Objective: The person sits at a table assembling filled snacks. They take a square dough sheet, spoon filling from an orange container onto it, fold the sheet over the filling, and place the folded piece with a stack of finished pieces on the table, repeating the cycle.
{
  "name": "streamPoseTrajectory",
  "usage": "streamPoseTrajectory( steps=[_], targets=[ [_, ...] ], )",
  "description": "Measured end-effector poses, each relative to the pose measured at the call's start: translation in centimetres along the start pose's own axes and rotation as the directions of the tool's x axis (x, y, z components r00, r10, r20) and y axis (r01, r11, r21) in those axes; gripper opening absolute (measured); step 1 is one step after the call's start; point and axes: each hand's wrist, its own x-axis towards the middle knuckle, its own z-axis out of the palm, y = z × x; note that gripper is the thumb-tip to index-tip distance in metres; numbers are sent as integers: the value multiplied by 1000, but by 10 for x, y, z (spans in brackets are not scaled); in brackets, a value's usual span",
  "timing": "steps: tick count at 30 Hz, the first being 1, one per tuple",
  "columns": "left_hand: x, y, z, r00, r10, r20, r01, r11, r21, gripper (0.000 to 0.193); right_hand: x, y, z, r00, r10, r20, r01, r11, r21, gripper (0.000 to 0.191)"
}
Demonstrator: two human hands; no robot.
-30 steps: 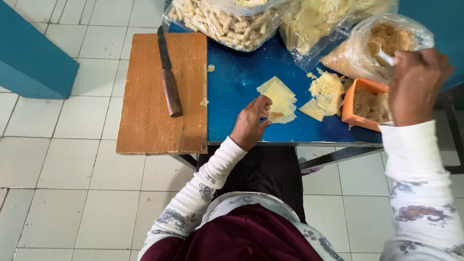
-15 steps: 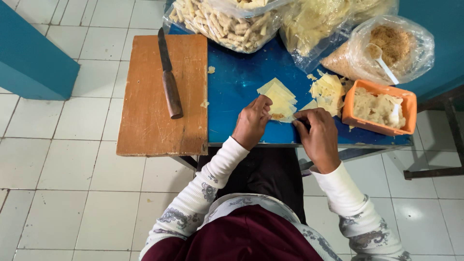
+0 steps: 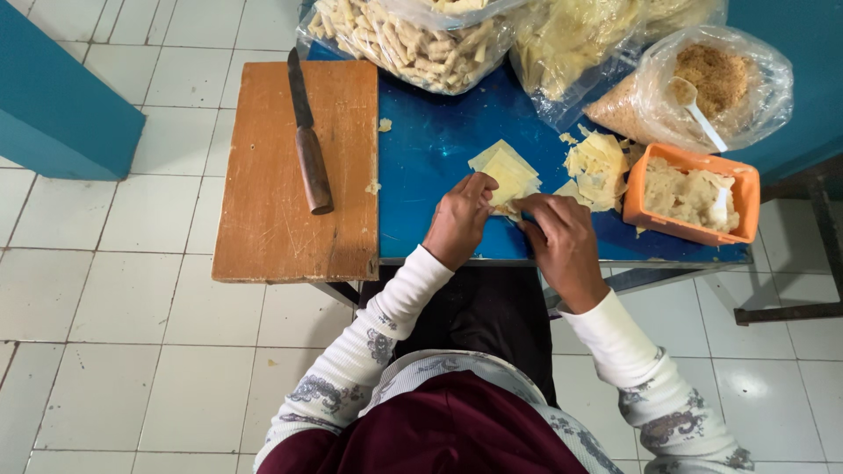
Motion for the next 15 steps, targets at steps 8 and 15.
streamPoseTrajectory(
  steps=[8, 15],
  targets=[
    [1, -6, -1, 991, -21, 135, 11, 997, 73, 31, 6, 8, 7, 995, -87, -41, 87, 996, -2, 14],
    [9, -9, -1, 988, 71, 134, -95, 979, 179, 23, 26, 29, 12, 986, 93, 142, -113, 984, 139, 7]
  ],
)
